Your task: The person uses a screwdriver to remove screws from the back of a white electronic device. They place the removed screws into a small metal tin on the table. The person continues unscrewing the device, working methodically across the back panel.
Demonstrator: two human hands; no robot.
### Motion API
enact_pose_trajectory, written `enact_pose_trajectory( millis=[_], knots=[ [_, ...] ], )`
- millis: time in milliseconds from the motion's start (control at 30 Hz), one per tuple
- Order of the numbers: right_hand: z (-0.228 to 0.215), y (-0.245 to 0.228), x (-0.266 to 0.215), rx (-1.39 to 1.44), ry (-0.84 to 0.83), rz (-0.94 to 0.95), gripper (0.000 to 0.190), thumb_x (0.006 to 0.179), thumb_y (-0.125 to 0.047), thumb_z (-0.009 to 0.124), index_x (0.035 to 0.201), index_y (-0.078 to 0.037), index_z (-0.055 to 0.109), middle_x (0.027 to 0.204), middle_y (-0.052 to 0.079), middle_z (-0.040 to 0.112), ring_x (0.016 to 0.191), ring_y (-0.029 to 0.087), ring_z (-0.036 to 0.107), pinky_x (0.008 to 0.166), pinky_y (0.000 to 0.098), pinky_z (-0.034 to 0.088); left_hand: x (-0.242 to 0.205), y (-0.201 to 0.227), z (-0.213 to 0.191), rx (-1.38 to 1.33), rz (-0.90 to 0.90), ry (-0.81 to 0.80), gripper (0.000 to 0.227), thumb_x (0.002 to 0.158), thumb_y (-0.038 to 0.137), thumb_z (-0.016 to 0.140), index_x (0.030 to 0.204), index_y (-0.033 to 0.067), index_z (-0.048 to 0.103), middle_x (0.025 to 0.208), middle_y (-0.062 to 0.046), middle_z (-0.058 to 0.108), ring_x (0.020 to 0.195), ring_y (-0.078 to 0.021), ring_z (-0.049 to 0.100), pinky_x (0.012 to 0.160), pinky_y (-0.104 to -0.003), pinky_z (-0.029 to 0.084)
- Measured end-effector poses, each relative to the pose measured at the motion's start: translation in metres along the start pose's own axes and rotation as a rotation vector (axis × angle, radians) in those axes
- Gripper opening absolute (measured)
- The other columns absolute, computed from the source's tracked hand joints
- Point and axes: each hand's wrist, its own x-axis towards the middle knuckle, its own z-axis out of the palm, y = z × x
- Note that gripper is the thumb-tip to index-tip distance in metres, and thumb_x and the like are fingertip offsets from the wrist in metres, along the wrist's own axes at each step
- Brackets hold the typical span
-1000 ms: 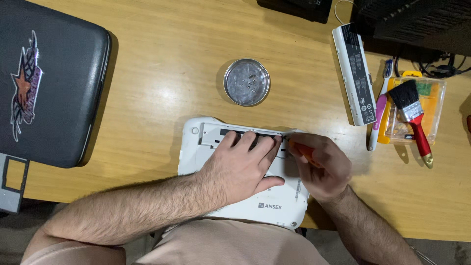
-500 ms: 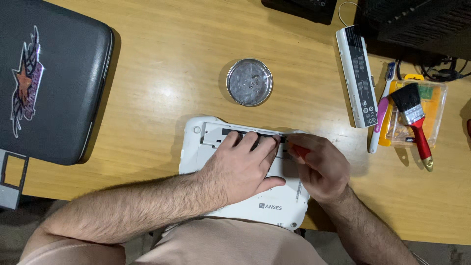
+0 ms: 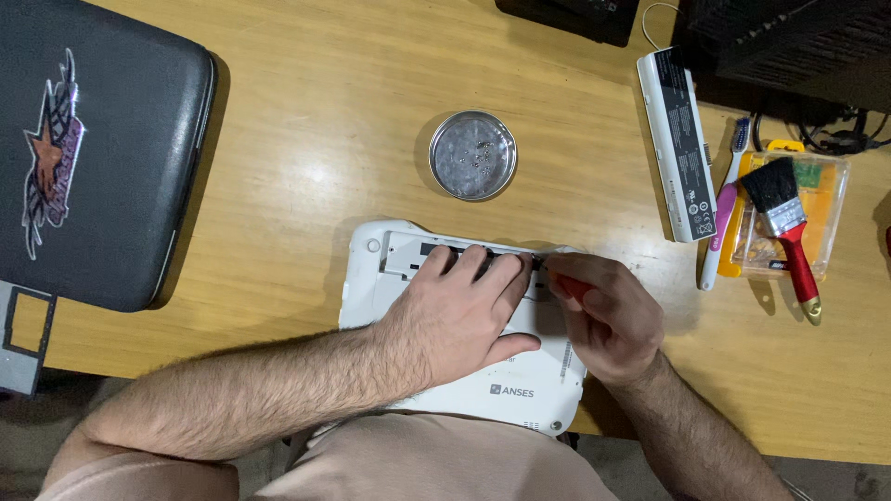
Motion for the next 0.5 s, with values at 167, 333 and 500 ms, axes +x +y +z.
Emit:
enact_pose_trajectory(
  millis=[167, 333, 500],
  knots=[
    [-0.004, 0.002, 0.000, -0.029, -0.024, -0.080, 0.030, 0.103, 0.018, 0.080, 0.109, -0.007, 0.065, 0.106, 0.030, 0.084, 0.089, 0.051, 0.086, 0.071, 0.0535, 0.072, -0.001, 0.002, 0.002, -0.017, 0.002, 0.011, 0.076, 0.115, 0.071, 0.064, 0.142, 0.0021, 0.081, 0.126, -0.009, 0.064, 0.106, -0.0347, 0.068, 0.087, -0.053, 0.055],
    [-0.010, -0.005, 0.025, 0.073, -0.185, -0.073, 0.031, 0.105, 0.021, 0.065, 0.092, -0.005, 0.055, 0.089, 0.031, 0.076, 0.072, 0.059, 0.079, 0.051, 0.0550, 0.061, 0.000, 0.003, 0.002, -0.031, 0.008, 0.017, 0.071, 0.112, 0.069, 0.070, 0.135, 0.0024, 0.084, 0.124, -0.009, 0.065, 0.105, -0.0348, 0.067, 0.085, -0.052, 0.054],
    [0.000, -0.008, 0.015, -0.098, -0.063, -0.087, 0.024, 0.108, 0.010, 0.079, 0.093, -0.002, 0.064, 0.101, 0.028, 0.083, 0.086, 0.051, 0.084, 0.063, 0.0485, 0.067, 0.000, 0.002, 0.001, -0.040, 0.008, 0.027, 0.067, 0.112, 0.067, 0.071, 0.129, 0.0027, 0.084, 0.123, -0.010, 0.065, 0.104, -0.0348, 0.067, 0.085, -0.052, 0.054]
  ],
)
